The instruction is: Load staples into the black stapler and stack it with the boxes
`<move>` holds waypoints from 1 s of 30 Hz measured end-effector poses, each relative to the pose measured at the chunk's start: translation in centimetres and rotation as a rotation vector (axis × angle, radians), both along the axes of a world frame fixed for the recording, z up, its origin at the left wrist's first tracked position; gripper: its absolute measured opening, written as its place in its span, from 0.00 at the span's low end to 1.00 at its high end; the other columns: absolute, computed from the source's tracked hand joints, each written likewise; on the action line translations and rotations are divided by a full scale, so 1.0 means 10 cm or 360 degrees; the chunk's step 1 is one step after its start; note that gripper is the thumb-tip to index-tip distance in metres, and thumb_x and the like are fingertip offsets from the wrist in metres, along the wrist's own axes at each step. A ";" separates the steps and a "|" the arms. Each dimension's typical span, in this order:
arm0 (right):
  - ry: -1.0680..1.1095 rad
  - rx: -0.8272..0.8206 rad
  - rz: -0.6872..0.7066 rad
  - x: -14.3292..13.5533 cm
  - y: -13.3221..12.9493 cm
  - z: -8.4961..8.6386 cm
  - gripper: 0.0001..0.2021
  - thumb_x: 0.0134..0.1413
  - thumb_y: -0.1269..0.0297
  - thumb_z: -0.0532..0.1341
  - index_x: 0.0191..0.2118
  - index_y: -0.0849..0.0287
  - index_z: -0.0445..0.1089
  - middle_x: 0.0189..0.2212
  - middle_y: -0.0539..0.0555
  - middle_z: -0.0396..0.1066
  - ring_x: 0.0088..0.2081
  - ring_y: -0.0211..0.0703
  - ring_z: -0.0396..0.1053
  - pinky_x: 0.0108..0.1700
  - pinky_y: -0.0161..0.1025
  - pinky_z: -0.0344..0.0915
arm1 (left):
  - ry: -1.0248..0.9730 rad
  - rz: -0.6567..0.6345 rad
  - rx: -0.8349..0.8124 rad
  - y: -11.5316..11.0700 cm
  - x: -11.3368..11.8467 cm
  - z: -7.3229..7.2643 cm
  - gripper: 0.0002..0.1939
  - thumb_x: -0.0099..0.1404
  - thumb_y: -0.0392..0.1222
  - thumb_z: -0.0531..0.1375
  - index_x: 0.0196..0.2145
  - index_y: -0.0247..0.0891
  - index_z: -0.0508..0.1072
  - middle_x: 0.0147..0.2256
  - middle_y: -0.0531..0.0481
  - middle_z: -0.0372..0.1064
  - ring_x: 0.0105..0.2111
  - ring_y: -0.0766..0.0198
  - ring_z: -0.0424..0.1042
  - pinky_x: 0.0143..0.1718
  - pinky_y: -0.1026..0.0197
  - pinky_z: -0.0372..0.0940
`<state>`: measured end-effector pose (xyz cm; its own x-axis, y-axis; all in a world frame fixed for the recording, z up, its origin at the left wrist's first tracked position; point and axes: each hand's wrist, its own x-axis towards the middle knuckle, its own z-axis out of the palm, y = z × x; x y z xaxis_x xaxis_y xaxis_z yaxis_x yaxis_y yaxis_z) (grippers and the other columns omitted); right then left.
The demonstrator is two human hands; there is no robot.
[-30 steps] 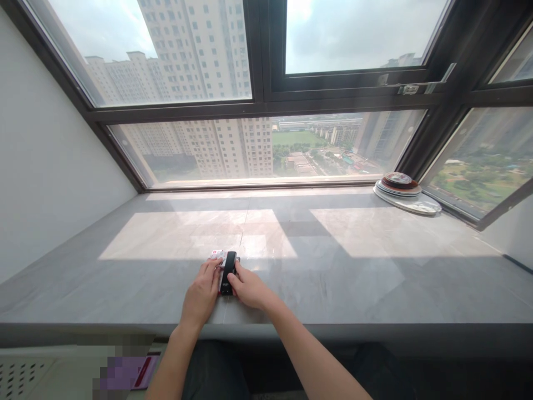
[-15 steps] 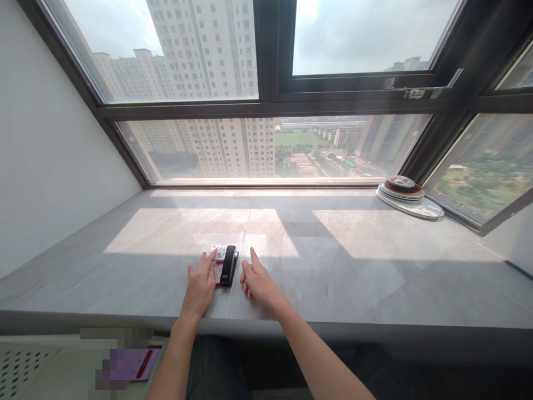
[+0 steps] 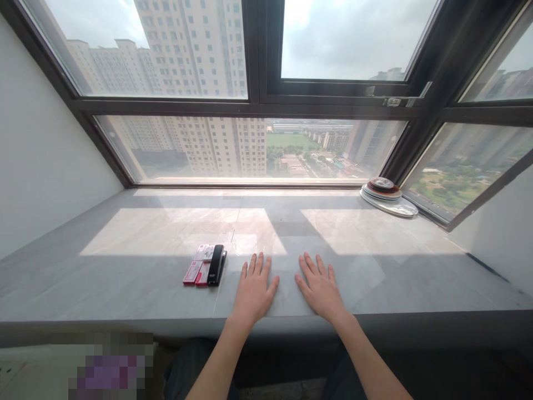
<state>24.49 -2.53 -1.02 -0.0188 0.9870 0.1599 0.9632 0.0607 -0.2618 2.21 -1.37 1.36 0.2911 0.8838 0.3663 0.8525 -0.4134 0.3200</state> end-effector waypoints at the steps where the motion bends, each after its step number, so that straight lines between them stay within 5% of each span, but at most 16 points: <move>1: -0.0071 -0.0019 -0.0030 -0.04 -0.02 0.00 0.31 0.70 0.48 0.45 0.74 0.47 0.45 0.74 0.47 0.40 0.74 0.58 0.29 0.70 0.64 0.28 | 0.0068 0.0024 -0.0025 0.01 0.02 -0.06 0.28 0.74 0.53 0.50 0.69 0.47 0.57 0.70 0.47 0.50 0.71 0.48 0.45 0.69 0.39 0.46; 5: -0.0190 -0.0058 -0.0076 -0.15 -0.06 0.03 0.32 0.70 0.44 0.43 0.74 0.46 0.41 0.75 0.46 0.34 0.74 0.59 0.26 0.69 0.65 0.26 | 0.0203 0.0033 -0.0077 0.02 -0.02 -0.16 0.30 0.75 0.57 0.46 0.71 0.49 0.53 0.72 0.50 0.44 0.72 0.49 0.40 0.70 0.39 0.41; 30: -0.0231 -0.0014 -0.0081 -0.16 -0.11 0.07 0.32 0.70 0.43 0.41 0.74 0.46 0.42 0.75 0.47 0.35 0.74 0.59 0.27 0.69 0.65 0.29 | 0.0203 0.0041 -0.0060 0.00 -0.05 -0.14 0.30 0.75 0.58 0.45 0.71 0.50 0.53 0.72 0.50 0.44 0.72 0.51 0.42 0.70 0.40 0.42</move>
